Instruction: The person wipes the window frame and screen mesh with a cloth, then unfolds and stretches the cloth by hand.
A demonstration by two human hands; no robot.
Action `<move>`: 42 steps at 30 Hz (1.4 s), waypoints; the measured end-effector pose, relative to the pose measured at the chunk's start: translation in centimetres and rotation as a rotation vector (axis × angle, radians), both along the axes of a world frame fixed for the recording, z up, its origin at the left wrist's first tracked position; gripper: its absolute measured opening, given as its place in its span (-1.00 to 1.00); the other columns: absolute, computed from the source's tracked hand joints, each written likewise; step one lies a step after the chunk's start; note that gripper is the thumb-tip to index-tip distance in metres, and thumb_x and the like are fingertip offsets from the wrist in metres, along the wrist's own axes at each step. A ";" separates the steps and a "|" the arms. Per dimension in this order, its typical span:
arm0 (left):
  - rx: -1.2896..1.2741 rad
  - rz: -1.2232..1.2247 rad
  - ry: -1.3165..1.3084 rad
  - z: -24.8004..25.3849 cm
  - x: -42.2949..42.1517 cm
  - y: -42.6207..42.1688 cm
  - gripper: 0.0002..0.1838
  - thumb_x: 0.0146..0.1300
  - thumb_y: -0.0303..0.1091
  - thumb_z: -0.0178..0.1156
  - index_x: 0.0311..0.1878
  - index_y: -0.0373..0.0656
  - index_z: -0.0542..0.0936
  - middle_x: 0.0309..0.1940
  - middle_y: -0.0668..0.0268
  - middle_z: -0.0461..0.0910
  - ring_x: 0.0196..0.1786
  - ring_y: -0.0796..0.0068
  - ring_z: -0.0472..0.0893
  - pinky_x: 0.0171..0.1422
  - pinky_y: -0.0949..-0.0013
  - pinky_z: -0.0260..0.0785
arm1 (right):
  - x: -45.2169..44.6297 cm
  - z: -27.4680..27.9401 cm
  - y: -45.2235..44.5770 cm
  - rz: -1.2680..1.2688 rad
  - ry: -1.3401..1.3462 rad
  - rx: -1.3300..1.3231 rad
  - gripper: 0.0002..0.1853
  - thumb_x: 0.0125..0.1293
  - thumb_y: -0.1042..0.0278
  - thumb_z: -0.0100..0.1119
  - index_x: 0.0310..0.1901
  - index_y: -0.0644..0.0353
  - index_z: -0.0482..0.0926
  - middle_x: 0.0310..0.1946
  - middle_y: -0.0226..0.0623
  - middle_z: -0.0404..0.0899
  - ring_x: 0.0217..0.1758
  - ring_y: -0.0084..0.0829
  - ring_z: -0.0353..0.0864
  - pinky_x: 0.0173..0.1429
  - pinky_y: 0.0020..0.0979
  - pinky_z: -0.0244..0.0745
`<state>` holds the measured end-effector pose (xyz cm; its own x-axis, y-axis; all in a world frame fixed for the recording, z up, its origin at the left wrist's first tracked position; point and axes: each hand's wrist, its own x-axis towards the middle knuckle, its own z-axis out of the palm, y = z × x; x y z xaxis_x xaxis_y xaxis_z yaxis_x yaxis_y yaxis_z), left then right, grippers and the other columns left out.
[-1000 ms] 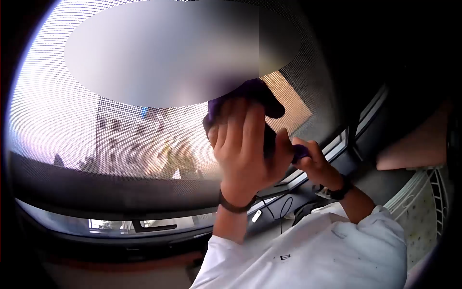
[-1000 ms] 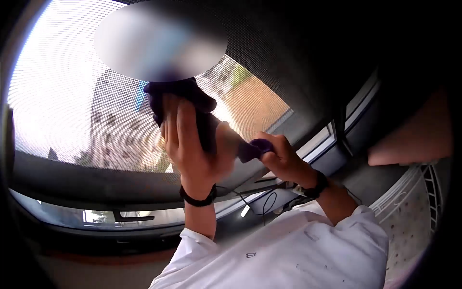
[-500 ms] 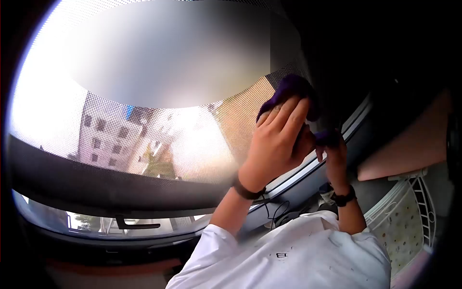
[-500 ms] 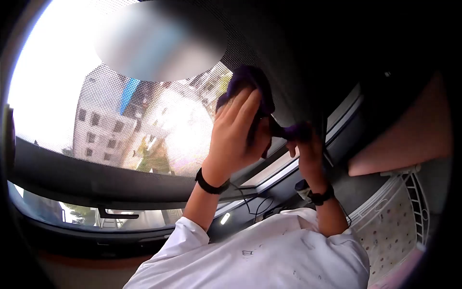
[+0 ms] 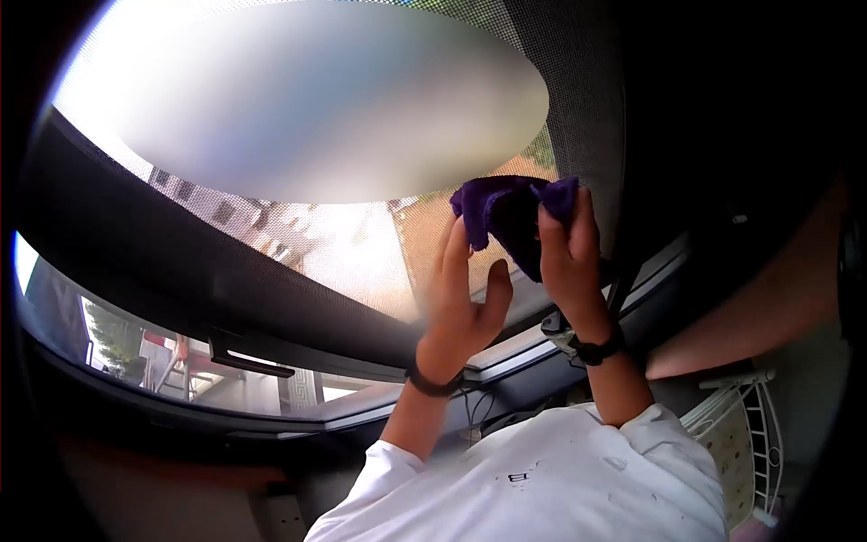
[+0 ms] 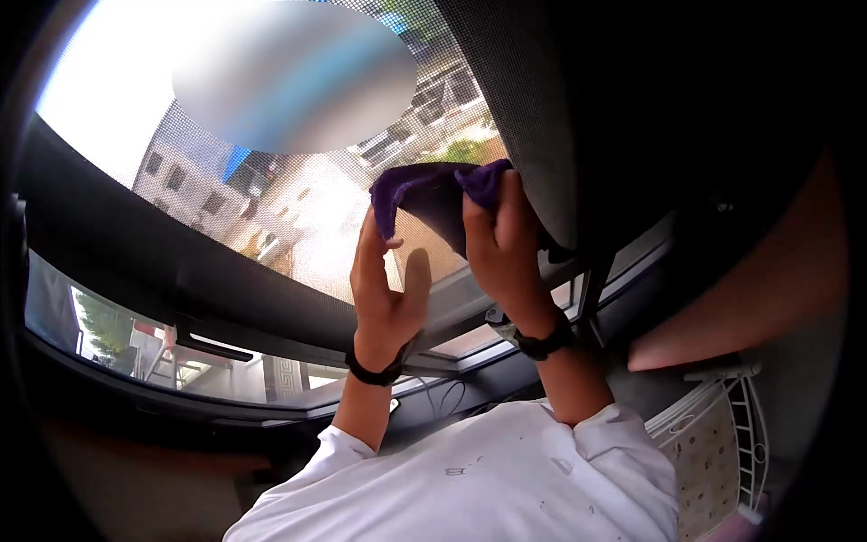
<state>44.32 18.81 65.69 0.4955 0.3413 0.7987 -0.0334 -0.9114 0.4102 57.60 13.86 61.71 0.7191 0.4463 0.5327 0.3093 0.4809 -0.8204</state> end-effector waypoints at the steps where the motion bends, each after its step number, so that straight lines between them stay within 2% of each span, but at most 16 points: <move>1: -0.012 0.024 -0.029 0.0 -1.0 0.4 -0.46 0.14 -0.63 0.13 0.24 -0.38 0.33 0.16 -0.04 0.42 0.07 0.30 0.52 0.03 0.35 0.40 | -0.5 1.0 0.7 -0.088 -0.139 -0.011 -0.85 0.34 0.32 0.00 -0.25 0.23 0.36 -0.50 -0.24 0.40 -0.46 -0.34 0.46 -0.32 -0.34 0.37; 4: -0.059 -0.006 -0.167 0.3 -4.6 1.2 -0.80 0.20 -0.57 0.08 -0.09 -0.34 0.42 -0.10 0.08 0.53 -0.11 0.46 0.51 -0.02 0.46 0.34 | -2.2 3.9 2.0 -0.175 -0.231 0.025 -0.87 0.31 0.36 0.00 -0.30 0.24 0.34 -0.52 -0.16 0.40 -0.48 -0.16 0.48 -0.36 -0.26 0.37; 6: -0.195 0.095 -0.237 -0.4 -6.5 0.7 -0.85 0.04 -0.64 0.09 -0.29 -0.30 0.41 -0.35 0.08 0.59 -0.36 0.38 0.57 -0.22 0.45 0.41 | -3.2 5.3 2.3 -0.191 -0.332 0.023 -0.86 0.23 0.42 0.06 -0.33 0.25 0.33 -0.52 -0.11 0.37 -0.45 -0.05 0.46 -0.36 -0.18 0.35; 8: -0.295 0.122 -0.196 -2.2 -8.4 0.7 -0.86 0.15 -0.40 0.02 -0.31 -0.29 0.41 -0.40 0.14 0.56 -0.44 0.47 0.48 -0.31 0.47 0.32 | -4.2 5.9 2.9 -0.220 -0.503 0.003 -0.80 0.09 0.42 0.15 -0.33 0.24 0.32 -0.46 -0.10 0.35 -0.40 -0.04 0.45 -0.35 -0.15 0.36; 12: -0.483 0.274 0.001 -6.2 -10.3 -0.6 -0.73 0.26 -0.21 -0.06 -0.29 -0.26 0.43 -0.51 0.18 0.56 -0.45 0.38 0.55 -0.32 0.37 0.36 | -7.3 5.0 3.2 -0.132 -0.673 -0.034 -0.72 0.00 0.36 0.25 -0.32 0.20 0.34 -0.42 -0.18 0.39 -0.37 -0.14 0.48 -0.38 -0.22 0.41; 13: -0.499 0.269 0.070 -7.2 -10.5 -0.9 -0.71 0.38 -0.24 -0.13 -0.35 -0.28 0.37 -0.54 0.29 0.53 -0.43 0.53 0.49 -0.28 0.47 0.29 | -8.0 4.4 3.5 -0.121 -0.669 -0.034 -0.71 -0.02 0.36 0.26 -0.33 0.20 0.34 -0.42 -0.18 0.39 -0.37 -0.15 0.48 -0.38 -0.22 0.41; 19: -0.848 0.253 -0.044 -7.2 -11.2 -1.8 -0.84 0.39 -0.38 -0.10 -0.26 -0.29 0.37 -0.65 0.24 0.51 -0.61 0.45 0.55 -0.51 0.45 0.39 | -9.6 3.5 4.7 -0.074 -0.497 0.105 -0.76 0.00 0.43 0.23 -0.36 0.18 0.34 -0.48 -0.23 0.36 -0.42 -0.19 0.43 -0.43 -0.24 0.33; 20: -0.746 0.341 -0.041 -6.8 -11.1 -1.5 -0.67 0.51 -0.15 -0.21 -0.26 -0.21 0.33 -0.68 0.32 0.43 -0.61 0.55 0.52 -0.53 0.55 0.23 | -9.8 4.0 4.5 0.052 -0.355 0.142 -0.78 0.03 0.46 0.20 -0.35 0.18 0.34 -0.46 -0.23 0.36 -0.40 -0.20 0.42 -0.40 -0.23 0.33; 26: -0.795 0.338 -0.392 -4.5 -10.2 -0.9 -0.66 0.51 -0.11 -0.23 -0.07 -0.21 0.37 -0.68 0.23 0.50 -0.53 0.35 0.59 -0.35 0.40 0.40 | -7.8 5.0 5.3 -0.096 -0.389 0.285 -0.77 0.05 0.46 0.19 -0.31 0.19 0.34 -0.38 -0.18 0.39 -0.32 -0.17 0.43 -0.32 -0.21 0.34; 27: -0.870 0.132 -0.449 -4.4 -10.4 -1.2 -0.75 0.38 -0.38 -0.05 0.06 -0.25 0.33 -0.36 0.19 0.56 -0.36 0.38 0.61 -0.19 0.43 0.46 | -7.1 4.7 5.3 -0.144 -0.390 0.312 -0.77 0.05 0.44 0.20 -0.29 0.20 0.35 -0.38 -0.16 0.38 -0.33 -0.16 0.43 -0.34 -0.22 0.35; 28: -0.869 0.135 -0.441 -4.3 -9.8 -1.3 -0.75 0.38 -0.38 -0.05 0.06 -0.25 0.33 -0.36 0.19 0.56 -0.36 0.38 0.61 -0.19 0.43 0.46 | -6.4 4.3 5.3 -0.192 -0.392 0.339 -0.75 0.05 0.42 0.20 -0.27 0.20 0.35 -0.38 -0.15 0.38 -0.33 -0.16 0.43 -0.35 -0.23 0.35; 30: -0.814 0.137 -0.428 -4.7 -7.9 -1.6 -0.59 0.40 -0.04 -0.05 0.10 -0.15 0.31 -0.31 0.20 0.59 -0.12 0.27 0.60 -0.06 0.29 0.39 | -5.4 3.5 4.8 -0.223 -0.396 0.321 -0.72 0.05 0.39 0.22 -0.24 0.22 0.36 -0.37 -0.15 0.37 -0.34 -0.16 0.43 -0.39 -0.24 0.35; 31: -0.829 -0.093 -0.445 -5.0 -7.3 -1.7 -0.60 0.35 -0.10 0.01 0.10 -0.15 0.29 -0.11 0.21 0.54 0.00 0.32 0.54 0.00 0.31 0.37 | -4.8 3.1 4.6 -0.248 -0.396 0.294 -0.71 0.04 0.38 0.23 -0.24 0.21 0.36 -0.36 -0.15 0.36 -0.34 -0.17 0.43 -0.41 -0.25 0.35; 36: -0.784 -0.021 -0.228 -6.4 -4.0 -2.7 -0.72 0.34 -0.31 -0.06 0.06 -0.19 0.32 -0.15 0.27 0.49 -0.09 0.44 0.51 0.03 0.36 0.36 | -1.8 1.4 3.9 -0.351 -0.400 0.275 -0.70 0.02 0.37 0.25 -0.25 0.19 0.35 -0.36 -0.18 0.34 -0.33 -0.19 0.43 -0.40 -0.26 0.38; 38: -0.774 -0.025 0.044 -6.5 -3.1 -3.1 -0.76 0.36 -0.38 -0.08 0.03 -0.24 0.37 -0.15 0.28 0.48 -0.11 0.51 0.48 0.03 0.43 0.34 | -0.8 0.8 3.0 -0.403 -0.408 0.273 -0.73 0.07 0.40 0.23 -0.24 0.20 0.37 -0.38 -0.19 0.37 -0.36 -0.21 0.46 -0.39 -0.29 0.40; 42: -0.796 -0.116 0.150 -7.6 -2.0 -3.9 -0.79 0.39 -0.51 -0.12 0.03 -0.28 0.40 -0.18 0.33 0.43 -0.18 0.63 0.37 -0.04 0.56 0.25 | 3.3 0.3 -0.1 -0.538 -0.164 0.054 -0.80 0.26 0.37 0.16 -0.16 0.26 0.42 -0.43 -0.13 0.51 -0.43 -0.23 0.57 -0.35 -0.39 0.45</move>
